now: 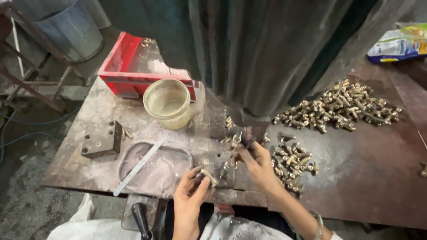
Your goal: Operating a mechanical press to process small brass T-junction parts.
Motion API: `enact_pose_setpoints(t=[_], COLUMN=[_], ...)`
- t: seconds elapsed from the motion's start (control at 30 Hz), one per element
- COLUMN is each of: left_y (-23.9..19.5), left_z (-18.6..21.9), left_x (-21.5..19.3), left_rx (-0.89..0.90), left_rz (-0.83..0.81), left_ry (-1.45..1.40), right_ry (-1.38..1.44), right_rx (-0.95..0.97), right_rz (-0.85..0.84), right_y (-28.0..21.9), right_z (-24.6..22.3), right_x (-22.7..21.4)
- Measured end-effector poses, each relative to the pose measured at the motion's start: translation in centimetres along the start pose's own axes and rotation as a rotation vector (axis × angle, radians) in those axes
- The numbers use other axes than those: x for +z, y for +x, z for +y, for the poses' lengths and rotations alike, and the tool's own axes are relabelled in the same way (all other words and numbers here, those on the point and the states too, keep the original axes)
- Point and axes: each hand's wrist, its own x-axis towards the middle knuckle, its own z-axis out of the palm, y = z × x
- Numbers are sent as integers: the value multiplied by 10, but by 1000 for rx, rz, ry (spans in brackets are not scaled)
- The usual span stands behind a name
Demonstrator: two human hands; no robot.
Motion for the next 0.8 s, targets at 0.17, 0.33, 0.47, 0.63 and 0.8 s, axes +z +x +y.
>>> enact_pose_setpoints(t=[0.17,0.33,0.47,0.63,0.8], left_y=[-1,-32,-18,26,17], left_z=[-7,100,95,67,57], left_x=[14,59,63,50,30], left_rx=[-24,230,1053,1208,552], left_rz=[32,-40,-101,-96,-153], left_ry=[-113,-39,459,830,956], right_ry=[12,55,32,-209,-367], right_rx=[95,157,177,305,259], right_rz=[75,94,-29,-36,-95], right_y=[-1,1,-4,2,-25], right_z=[-11,-16,0,37,20], right_x=[5,0,-16,-55,-34])
